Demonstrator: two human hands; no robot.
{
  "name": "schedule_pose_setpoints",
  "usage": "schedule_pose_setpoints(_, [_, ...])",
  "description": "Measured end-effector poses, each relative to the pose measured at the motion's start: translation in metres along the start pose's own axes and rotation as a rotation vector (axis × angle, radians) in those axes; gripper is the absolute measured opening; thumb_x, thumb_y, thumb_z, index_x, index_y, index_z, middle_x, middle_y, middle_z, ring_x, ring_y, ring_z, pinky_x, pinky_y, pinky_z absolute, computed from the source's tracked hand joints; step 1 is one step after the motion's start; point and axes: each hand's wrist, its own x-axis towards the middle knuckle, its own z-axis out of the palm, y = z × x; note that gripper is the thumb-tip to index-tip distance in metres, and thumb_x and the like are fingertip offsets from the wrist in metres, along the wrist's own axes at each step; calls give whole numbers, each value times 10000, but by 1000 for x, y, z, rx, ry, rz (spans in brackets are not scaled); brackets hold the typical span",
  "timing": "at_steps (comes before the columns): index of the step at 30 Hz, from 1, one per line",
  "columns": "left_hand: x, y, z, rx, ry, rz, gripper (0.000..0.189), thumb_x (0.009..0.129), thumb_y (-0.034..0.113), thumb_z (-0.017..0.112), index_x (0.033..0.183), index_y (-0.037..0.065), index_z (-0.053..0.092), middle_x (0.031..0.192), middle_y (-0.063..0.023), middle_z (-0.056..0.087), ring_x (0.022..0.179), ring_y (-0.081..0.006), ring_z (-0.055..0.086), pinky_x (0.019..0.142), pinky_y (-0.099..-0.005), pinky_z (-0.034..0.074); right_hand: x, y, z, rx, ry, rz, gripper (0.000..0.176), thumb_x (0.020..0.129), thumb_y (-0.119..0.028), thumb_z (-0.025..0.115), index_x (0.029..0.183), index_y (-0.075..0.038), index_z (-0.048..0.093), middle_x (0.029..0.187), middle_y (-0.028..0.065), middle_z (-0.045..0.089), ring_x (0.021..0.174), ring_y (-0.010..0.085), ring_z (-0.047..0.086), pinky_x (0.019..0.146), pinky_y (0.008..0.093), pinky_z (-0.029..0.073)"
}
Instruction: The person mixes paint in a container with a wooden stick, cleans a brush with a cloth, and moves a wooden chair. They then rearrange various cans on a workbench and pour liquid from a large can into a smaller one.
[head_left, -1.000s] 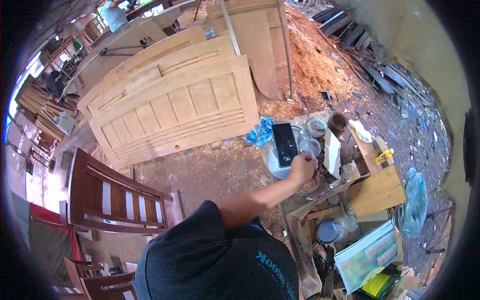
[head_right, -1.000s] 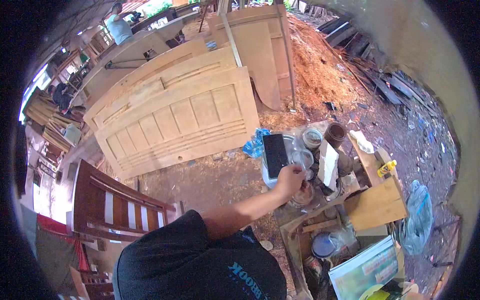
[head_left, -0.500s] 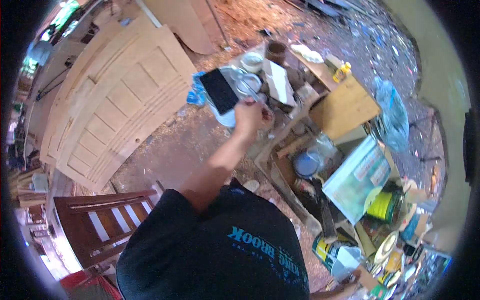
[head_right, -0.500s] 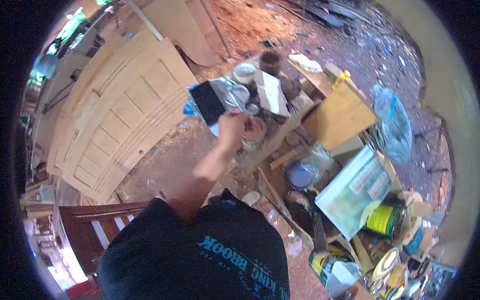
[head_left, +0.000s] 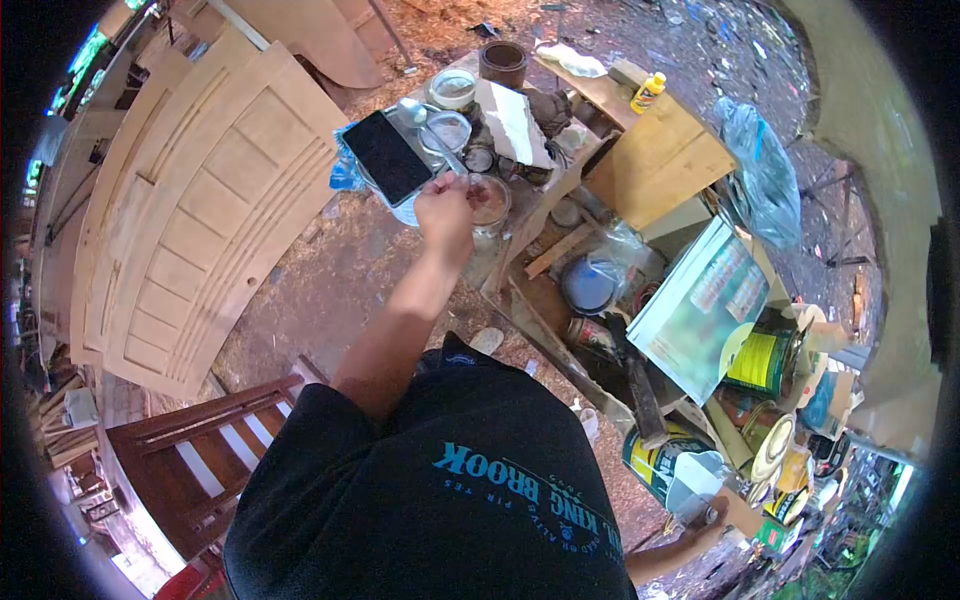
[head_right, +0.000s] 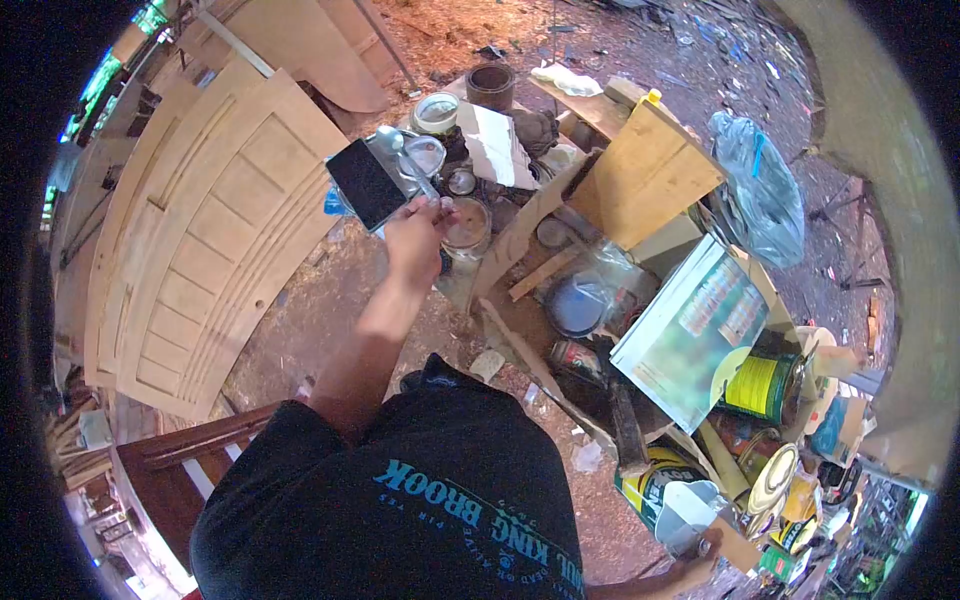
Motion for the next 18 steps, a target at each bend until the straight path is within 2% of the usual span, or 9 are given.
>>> schedule_pose_setpoints(4, [-2,-5,1,-146,-8,45,102,900,-8,508,973,-78,525,862,-130,608,758,-214,617,694,-316,543,-14,-9,8,-25,34,11,364,854,-222,652,1136,6,623,1098,116,629,1006,236,598,856,338,493])
schedule_pose_setpoints(7, [-14,-6,-2,-94,-25,42,130,901,-16,502,1016,-75,515,913,-127,614,786,-211,621,685,-304,529,-18,-12,12,-55,30,9,359,857,-221,645,1127,15,624,1084,115,636,991,247,606,855,340,496])
schedule_pose_setpoints(10, [-26,-23,-16,330,-96,84,233,873,5,548,1084,-76,488,940,-142,625,789,-253,633,678,-325,525,-10,-6,5,-6,-5,-1,353,860,-224,641,1118,17,626,1080,116,634,986,251,606,852,351,499])
schedule_pose_setpoints(13, [-25,-29,-36,1123,-343,568,359,792,28,621,1112,-65,487,1046,-191,589,918,-339,605,787,-401,506,-9,-5,3,-43,-5,-51,349,859,-226,642,1116,11,629,1079,114,630,984,249,602,855,360,500])
schedule_pose_setpoints(16, [-3,-27,-39,1325,-603,1095,407,743,-15,559,1142,-49,485,1151,-286,514,1053,-398,513,917,-426,429,-20,-11,14,-28,90,-14,365,859,-233,642,1135,5,620,1099,114,618,981,250,597,860,372,499])
schedule_pose_setpoints(18, [27,-38,-37,1648,-686,1164,456,728,7,567,1169,-57,472,1189,-288,485,1114,-403,481,960,-437,404,1,0,-3,-8,27,-14,376,865,-240,639,1154,-1,610,1119,113,609,987,253,595,869,376,496])
